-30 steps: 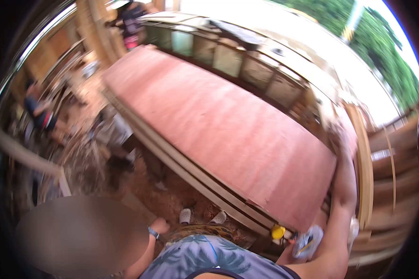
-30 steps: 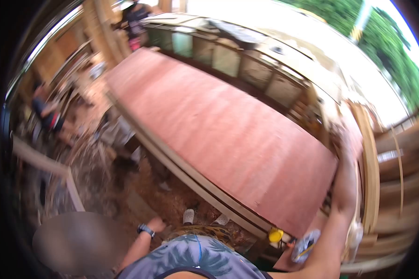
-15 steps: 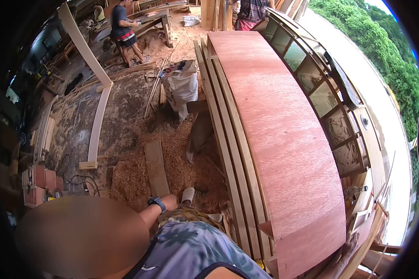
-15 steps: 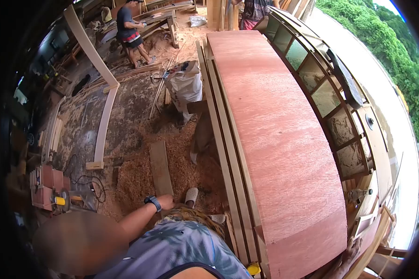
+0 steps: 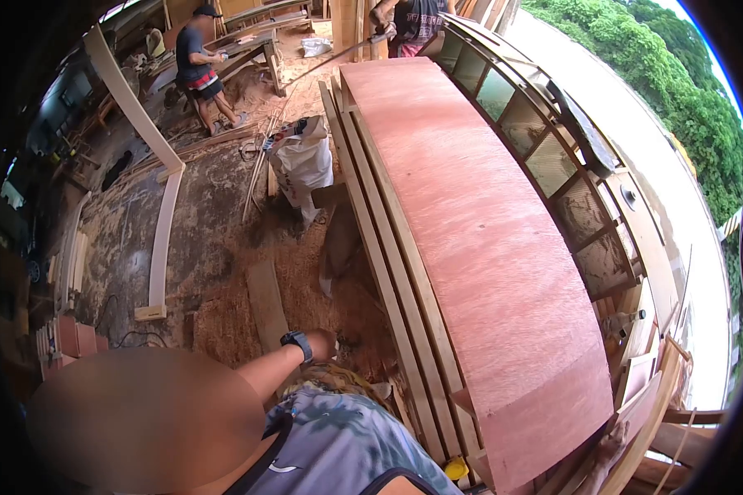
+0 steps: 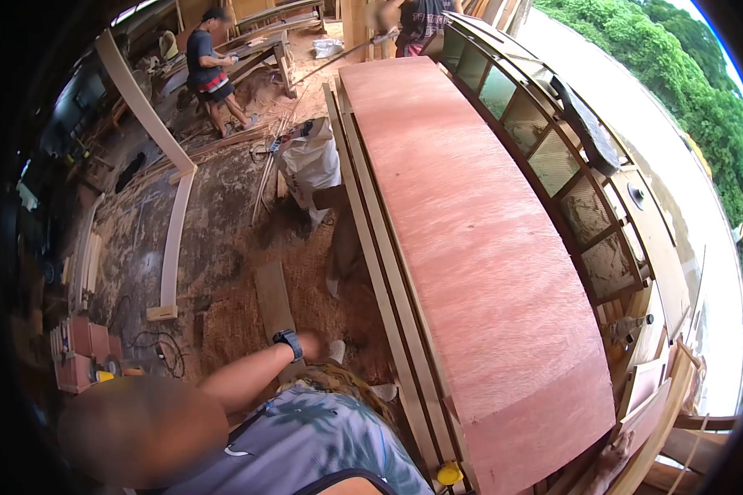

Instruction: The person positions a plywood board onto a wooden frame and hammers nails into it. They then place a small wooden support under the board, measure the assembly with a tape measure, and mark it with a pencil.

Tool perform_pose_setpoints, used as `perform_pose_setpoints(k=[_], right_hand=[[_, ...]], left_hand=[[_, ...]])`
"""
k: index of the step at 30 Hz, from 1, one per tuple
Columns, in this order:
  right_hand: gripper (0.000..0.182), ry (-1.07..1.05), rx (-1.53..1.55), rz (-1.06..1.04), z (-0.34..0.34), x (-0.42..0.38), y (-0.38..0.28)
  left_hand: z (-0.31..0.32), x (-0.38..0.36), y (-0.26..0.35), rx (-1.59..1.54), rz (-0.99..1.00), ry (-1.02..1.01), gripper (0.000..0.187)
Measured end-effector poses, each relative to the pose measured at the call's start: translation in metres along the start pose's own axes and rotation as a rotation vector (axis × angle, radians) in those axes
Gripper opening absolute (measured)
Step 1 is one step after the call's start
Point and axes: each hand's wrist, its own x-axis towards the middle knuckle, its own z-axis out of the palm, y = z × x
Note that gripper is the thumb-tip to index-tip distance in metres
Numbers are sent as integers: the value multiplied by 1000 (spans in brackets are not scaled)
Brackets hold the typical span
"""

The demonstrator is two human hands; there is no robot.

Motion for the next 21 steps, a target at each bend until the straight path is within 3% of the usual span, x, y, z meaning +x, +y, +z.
perform_pose_setpoints(k=[5,13,15,21], right_hand=[[50,-132,144,78,23,-56,-62],[50,-341,279,160,58,-108,-121],[50,-371,302,158,65,-115,-139],[50,-408,325,181,76,-129,-178]], left_hand=[[-28,6,14,62,2,-121,42],[-37,-7,13,14,10,-59,40],[-49,6,7,132,-9,-281,38],[-113,30,-14,160,68,-129,42]])
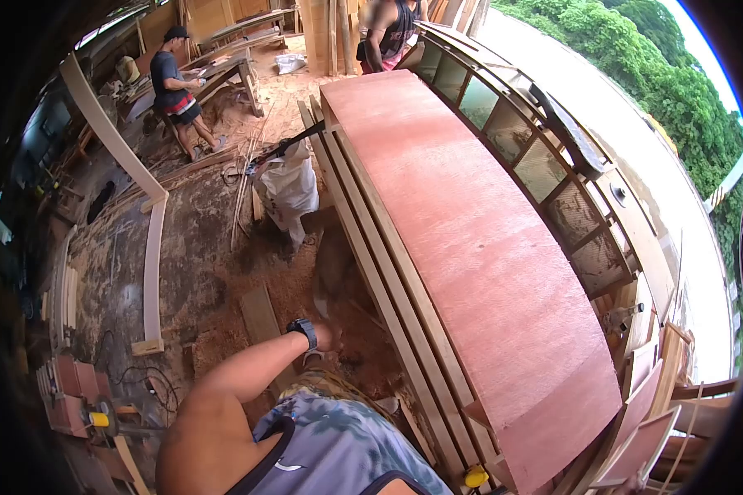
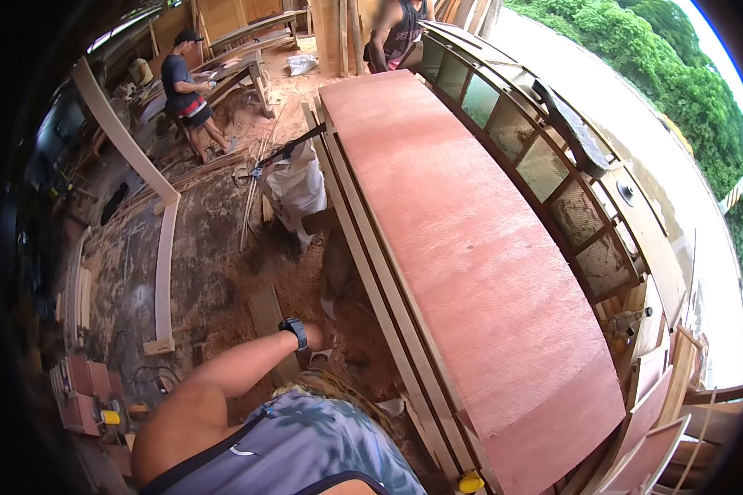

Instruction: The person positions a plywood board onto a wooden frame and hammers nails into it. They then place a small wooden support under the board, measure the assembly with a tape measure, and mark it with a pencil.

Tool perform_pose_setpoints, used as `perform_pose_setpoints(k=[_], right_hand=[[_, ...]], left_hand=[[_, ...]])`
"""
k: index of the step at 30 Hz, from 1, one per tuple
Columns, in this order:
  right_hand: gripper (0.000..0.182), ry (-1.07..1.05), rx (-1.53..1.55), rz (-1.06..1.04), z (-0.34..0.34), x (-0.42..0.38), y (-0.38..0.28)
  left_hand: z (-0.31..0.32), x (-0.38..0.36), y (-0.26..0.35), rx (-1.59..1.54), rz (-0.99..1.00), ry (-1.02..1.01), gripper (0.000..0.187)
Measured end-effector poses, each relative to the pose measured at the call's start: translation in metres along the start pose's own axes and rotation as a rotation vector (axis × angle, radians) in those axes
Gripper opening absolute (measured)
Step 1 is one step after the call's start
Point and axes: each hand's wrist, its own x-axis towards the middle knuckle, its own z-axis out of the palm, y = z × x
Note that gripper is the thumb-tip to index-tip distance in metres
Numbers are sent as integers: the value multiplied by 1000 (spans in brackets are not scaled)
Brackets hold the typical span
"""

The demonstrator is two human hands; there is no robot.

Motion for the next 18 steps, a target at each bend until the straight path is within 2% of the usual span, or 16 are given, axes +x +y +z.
perform_pose_setpoints(k=[1,6,11,13,15,17,18], right_hand=[[50,9,-2,18,4,-2,-4],[50,85,-52,114,21,-16,-35],[50,216,-128,239,40,-38,-91],[50,275,-143,283,52,-51,-122],[50,309,-155,324,66,-69,-155],[50,334,-155,355,76,-86,-192],[51,341,-152,369,77,-93,-212]], left_hand=[[-14,2,-11,-11,-17,49,44],[-28,44,-103,93,47,42,49],[-108,67,-194,62,138,82,45],[-142,72,-220,-5,196,205,42],[-168,76,-240,37,186,195,40],[-193,77,-258,72,355,226,38],[-216,62,-256,83,366,221,38]])
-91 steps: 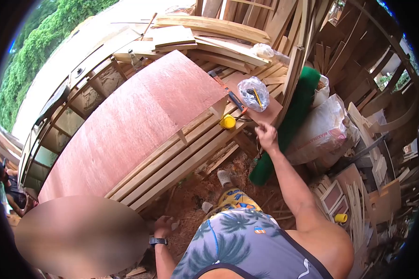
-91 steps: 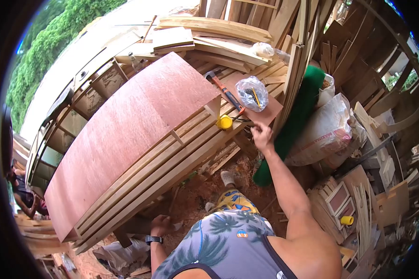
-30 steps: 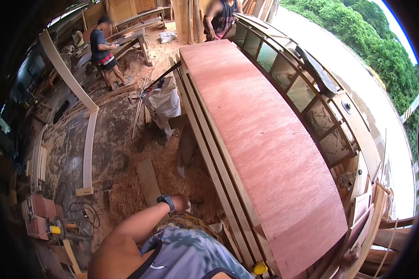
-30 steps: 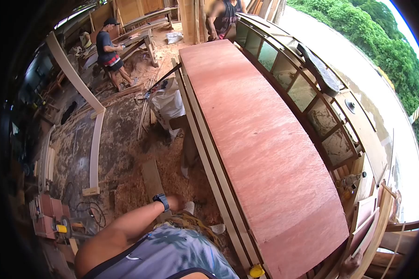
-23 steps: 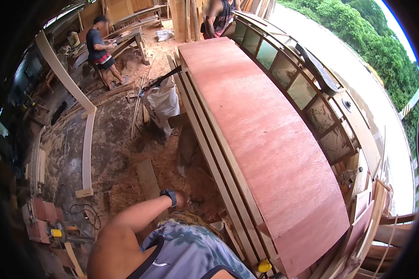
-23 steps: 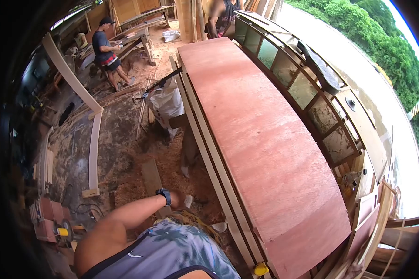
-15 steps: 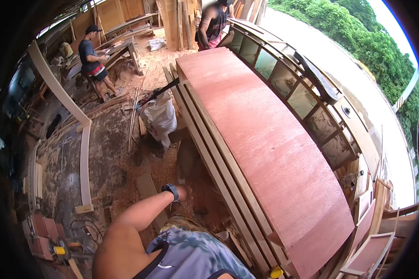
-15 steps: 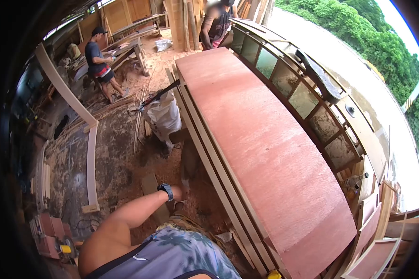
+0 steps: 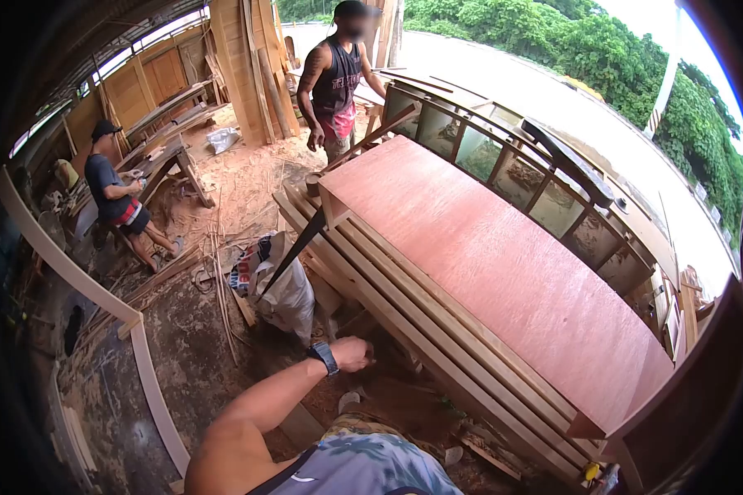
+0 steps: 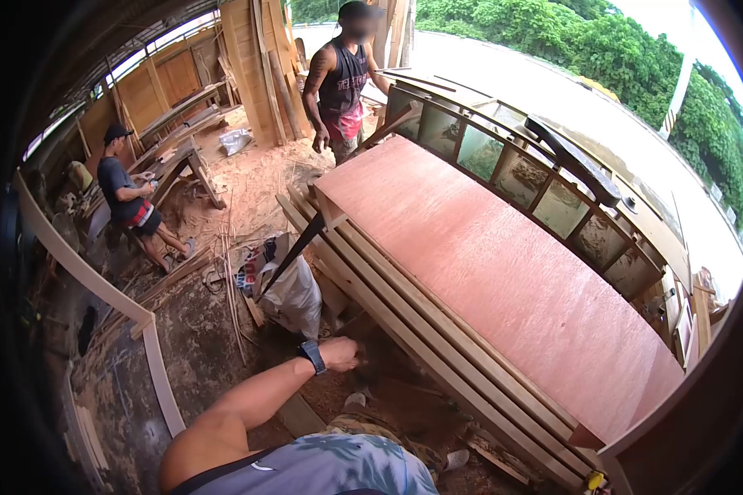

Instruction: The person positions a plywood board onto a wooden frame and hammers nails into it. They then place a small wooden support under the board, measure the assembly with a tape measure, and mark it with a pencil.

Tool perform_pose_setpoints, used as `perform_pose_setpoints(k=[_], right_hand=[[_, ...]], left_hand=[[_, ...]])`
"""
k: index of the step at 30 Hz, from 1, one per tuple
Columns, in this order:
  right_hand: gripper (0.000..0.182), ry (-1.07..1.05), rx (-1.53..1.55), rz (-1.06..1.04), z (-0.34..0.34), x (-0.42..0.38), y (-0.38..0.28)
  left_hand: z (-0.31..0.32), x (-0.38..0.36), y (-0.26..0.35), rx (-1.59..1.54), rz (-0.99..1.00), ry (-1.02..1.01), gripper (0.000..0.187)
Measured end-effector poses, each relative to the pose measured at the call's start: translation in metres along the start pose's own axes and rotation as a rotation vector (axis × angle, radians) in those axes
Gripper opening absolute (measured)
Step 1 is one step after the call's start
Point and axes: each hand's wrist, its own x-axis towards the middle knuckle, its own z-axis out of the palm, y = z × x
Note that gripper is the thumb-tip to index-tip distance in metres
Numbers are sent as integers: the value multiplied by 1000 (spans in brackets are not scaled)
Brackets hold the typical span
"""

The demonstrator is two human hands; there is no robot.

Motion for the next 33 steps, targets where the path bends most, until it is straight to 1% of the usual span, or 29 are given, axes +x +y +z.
perform_pose_setpoints(k=[2,3,5,6,7,8,9,11,12,13,14,15,16,17,18,19,20,21,23,25,26,28,29,30,31,33], right_hand=[[51,-14,26,8,-2,-24,-30],[51,-37,44,0,-1,-35,-43],[51,-106,95,-28,7,-51,-62],[51,-171,133,-52,12,-56,-67],[51,-232,168,-77,20,-60,-76],[51,-310,218,-114,30,-62,-80],[51,-398,279,-165,43,-61,-82],[51,-632,459,-300,89,-56,-77],[51,-758,525,-364,118,-55,-76],[51,-880,282,-332,162,-35,-26],[49,-1188,660,93,180,-52,-118],[43,-1231,428,-232,202,-59,-145],[42,-1231,513,-245,222,-75,-168],[42,-1196,485,-235,237,-90,-186],[42,-1164,447,-223,250,-104,-199],[41,-1104,479,-257,268,-118,-203],[41,-1040,511,-300,287,-129,-206],[41,-1042,511,-272,303,-139,-212],[37,-999,598,-96,325,-157,-224],[36,-1010,607,-25,331,-168,-236],[35,-1022,619,13,336,-174,-240],[34,-990,616,14,354,-181,-226],[33,-981,608,-7,360,-184,-218],[33,-917,634,-72,363,-186,-217],[34,-947,635,53,358,-185,-219],[36,-915,621,69,357,-187,-199]], left_hand=[[-57,-30,22,-138,106,137,39],[-67,-33,16,-139,115,133,39],[-84,-37,5,-427,37,305,38],[-92,-41,1,-426,-5,342,37],[-97,-45,-6,-431,-4,346,37],[-98,-51,-15,-419,-55,370,37],[-96,-58,-22,-409,-107,389,38],[-88,-75,-36,-383,-108,463,39],[-90,-85,-40,-450,-125,445,39],[-89,-95,-45,-513,-142,423,39],[-84,-104,-48,-518,-150,413,39],[-86,-108,-53,-493,-169,461,35],[-91,-115,-55,-461,-189,492,30],[-94,-121,-55,-454,-195,455,30],[-103,-125,-51,-492,-201,529,30],[-108,-125,-50,-532,-209,607,29],[-112,-121,-56,-526,-174,640,29],[-116,-117,-63,-519,-140,675,29],[-122,-102,-77,-615,-82,715,31],[-134,-85,-86,-749,-69,672,31],[-138,-74,-91,-748,-58,643,31],[-151,-44,-106,-1032,59,627,33],[-160,-30,-112,-1025,79,592,33],[-172,-15,-118,-1172,93,546,32],[-186,1,-125,-1316,102,494,31],[-212,27,-133,-1528,136,406,32]])
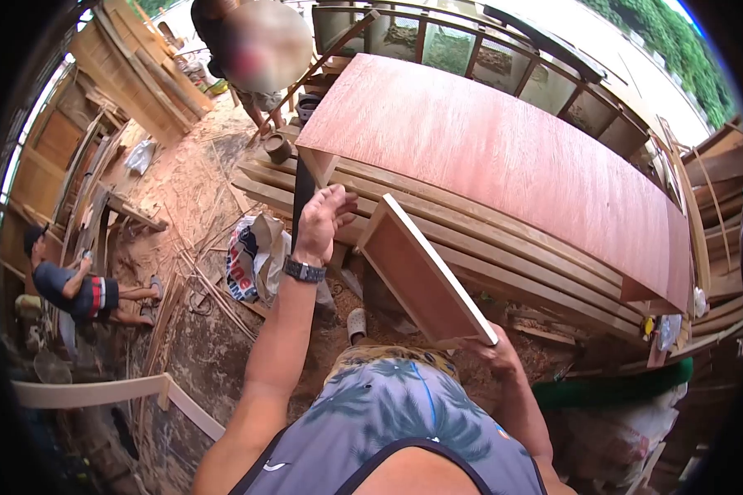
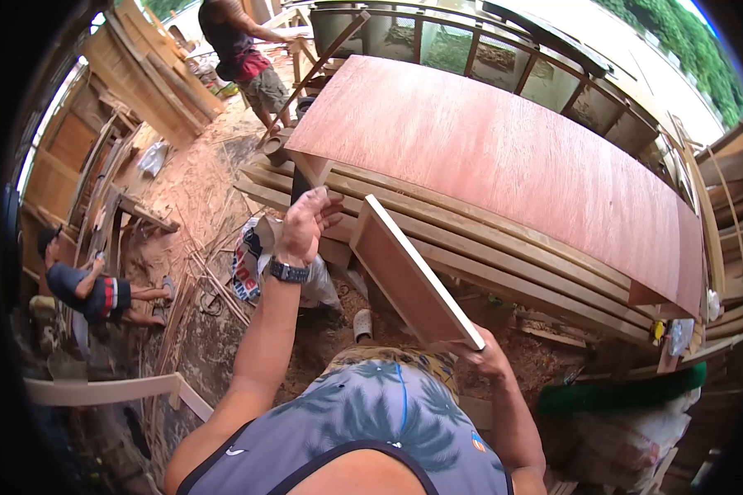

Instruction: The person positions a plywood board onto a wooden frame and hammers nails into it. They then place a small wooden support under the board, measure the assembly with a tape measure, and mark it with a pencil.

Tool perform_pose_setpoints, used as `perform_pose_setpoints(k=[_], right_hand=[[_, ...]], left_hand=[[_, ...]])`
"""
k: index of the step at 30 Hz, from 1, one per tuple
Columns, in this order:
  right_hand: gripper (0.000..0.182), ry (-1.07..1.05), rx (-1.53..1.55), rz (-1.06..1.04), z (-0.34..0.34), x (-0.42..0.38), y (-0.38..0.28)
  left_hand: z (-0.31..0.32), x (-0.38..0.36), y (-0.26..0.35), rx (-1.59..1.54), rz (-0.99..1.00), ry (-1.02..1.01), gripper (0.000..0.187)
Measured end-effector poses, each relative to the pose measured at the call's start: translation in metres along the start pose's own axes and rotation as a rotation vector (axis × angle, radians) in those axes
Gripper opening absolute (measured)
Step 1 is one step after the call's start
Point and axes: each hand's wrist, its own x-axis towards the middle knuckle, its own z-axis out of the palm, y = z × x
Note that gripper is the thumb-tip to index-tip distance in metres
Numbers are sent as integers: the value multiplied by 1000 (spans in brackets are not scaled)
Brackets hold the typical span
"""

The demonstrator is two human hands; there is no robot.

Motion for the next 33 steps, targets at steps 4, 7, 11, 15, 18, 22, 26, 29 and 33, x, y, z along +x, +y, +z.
perform_pose_setpoints(k=[4,7,11,15,18,22,26,29,33], right_hand=[[38,185,40,127,30,-21,-10],[30,417,369,107,70,-24,19],[30,627,558,-151,104,23,48],[22,609,458,-108,126,85,-37],[30,580,-39,-58,129,141,-61],[37,738,-162,-253,155,204,-97],[35,828,-387,-210,155,244,-107],[31,860,-421,-156,147,262,-104],[26,857,-461,-21,138,270,-112]], left_hand=[[-3,66,21,-316,-225,-146,42],[11,90,35,-375,-301,-139,45],[6,109,28,-319,-325,-193,36],[3,107,27,-316,-314,-208,33],[-1,113,25,-305,-331,-252,30],[-2,110,31,-278,-327,-247,27],[-2,115,33,-273,-336,-262,27],[-2,110,29,-298,-341,-274,29],[-2,103,30,-319,-324,-293,26]])
